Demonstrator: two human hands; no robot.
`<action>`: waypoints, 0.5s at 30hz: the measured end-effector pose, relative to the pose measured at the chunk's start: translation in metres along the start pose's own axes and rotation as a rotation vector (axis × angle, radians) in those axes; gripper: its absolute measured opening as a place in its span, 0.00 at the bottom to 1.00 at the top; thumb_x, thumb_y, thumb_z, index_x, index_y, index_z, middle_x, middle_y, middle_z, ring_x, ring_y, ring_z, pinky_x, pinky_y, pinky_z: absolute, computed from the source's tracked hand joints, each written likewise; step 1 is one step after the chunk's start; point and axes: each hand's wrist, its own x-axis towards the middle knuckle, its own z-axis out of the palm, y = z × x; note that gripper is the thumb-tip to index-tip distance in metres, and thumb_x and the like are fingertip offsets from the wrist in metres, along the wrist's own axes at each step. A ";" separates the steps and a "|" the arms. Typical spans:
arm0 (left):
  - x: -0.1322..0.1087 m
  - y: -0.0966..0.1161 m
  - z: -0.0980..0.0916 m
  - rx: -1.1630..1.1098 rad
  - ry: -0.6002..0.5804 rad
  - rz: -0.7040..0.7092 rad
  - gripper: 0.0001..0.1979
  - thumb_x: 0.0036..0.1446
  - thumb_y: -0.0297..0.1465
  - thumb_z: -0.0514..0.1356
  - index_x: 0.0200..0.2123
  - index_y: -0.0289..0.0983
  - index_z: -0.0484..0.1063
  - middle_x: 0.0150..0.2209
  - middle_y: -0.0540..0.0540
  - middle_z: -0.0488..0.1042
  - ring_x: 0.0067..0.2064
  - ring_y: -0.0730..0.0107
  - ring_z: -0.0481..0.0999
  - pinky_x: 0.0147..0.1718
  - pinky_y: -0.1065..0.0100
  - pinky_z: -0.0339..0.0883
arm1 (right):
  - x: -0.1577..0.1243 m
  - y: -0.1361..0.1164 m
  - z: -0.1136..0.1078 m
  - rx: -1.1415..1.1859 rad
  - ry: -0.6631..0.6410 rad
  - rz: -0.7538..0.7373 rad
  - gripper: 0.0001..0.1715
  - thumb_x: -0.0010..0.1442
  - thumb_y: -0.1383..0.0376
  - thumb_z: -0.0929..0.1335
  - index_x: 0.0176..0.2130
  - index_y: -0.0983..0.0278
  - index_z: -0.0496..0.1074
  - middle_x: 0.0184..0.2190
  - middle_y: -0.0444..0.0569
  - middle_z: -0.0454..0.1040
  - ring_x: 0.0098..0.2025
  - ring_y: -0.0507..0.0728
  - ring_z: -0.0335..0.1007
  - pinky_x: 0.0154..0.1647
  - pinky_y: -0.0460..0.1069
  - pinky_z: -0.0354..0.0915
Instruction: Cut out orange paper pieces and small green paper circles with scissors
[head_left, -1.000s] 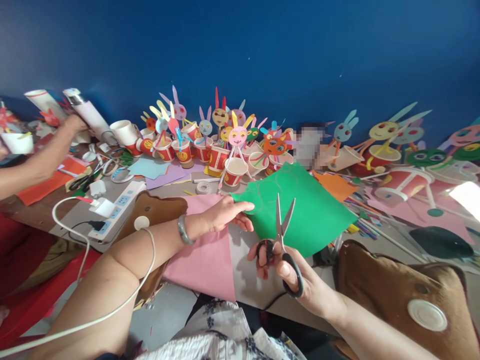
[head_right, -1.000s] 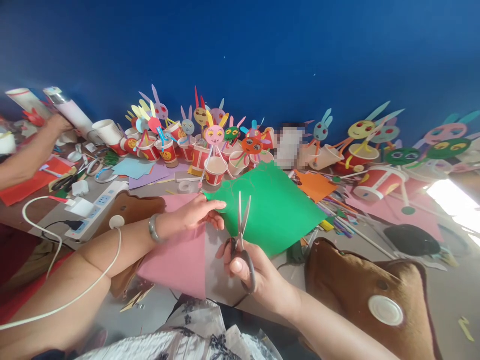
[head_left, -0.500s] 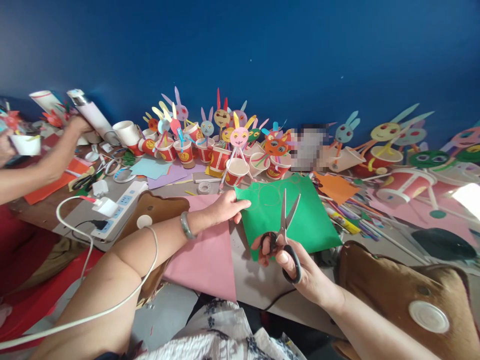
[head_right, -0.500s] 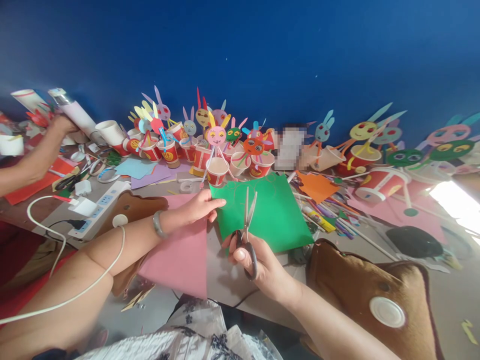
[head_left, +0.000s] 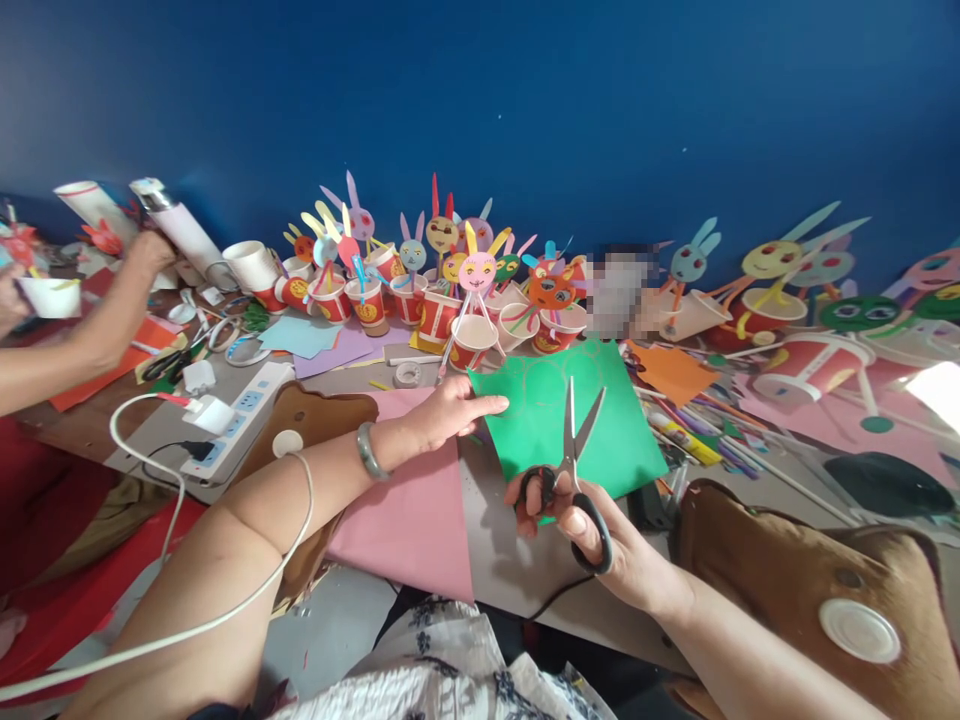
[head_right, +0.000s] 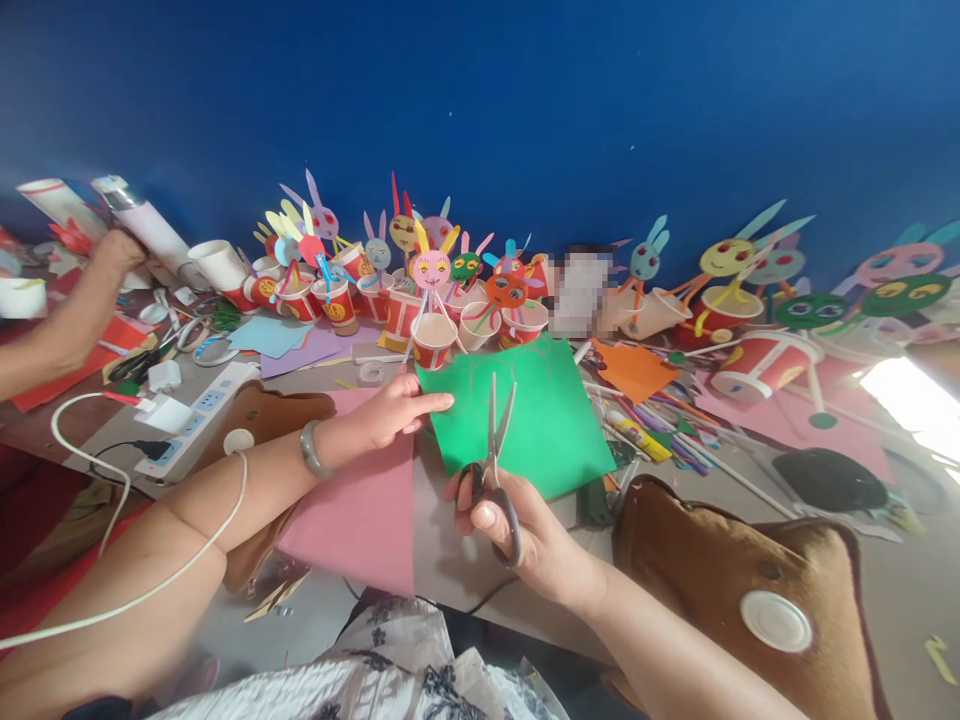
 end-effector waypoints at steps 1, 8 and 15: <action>0.000 0.000 0.001 -0.030 -0.022 0.006 0.18 0.50 0.40 0.67 0.24 0.35 0.62 0.20 0.57 0.58 0.17 0.86 0.53 0.17 0.75 0.43 | -0.001 -0.001 0.001 -0.008 -0.036 0.011 0.30 0.62 0.39 0.63 0.32 0.63 0.69 0.29 0.50 0.71 0.38 0.60 0.68 0.41 0.53 0.65; 0.001 -0.007 0.004 -0.166 0.038 -0.058 0.17 0.51 0.38 0.65 0.22 0.37 0.61 0.15 0.55 0.63 0.18 0.75 0.70 0.18 0.73 0.57 | -0.003 -0.002 0.007 -0.068 -0.175 0.136 0.35 0.64 0.38 0.58 0.33 0.65 0.70 0.31 0.51 0.71 0.34 0.56 0.66 0.40 0.51 0.65; -0.005 -0.003 0.009 -0.246 0.071 -0.005 0.12 0.50 0.38 0.65 0.30 0.35 0.71 0.25 0.50 0.75 0.25 0.69 0.76 0.25 0.69 0.70 | -0.002 0.004 0.018 -0.075 -0.176 0.237 0.39 0.64 0.36 0.55 0.33 0.66 0.70 0.30 0.52 0.73 0.34 0.57 0.70 0.41 0.52 0.66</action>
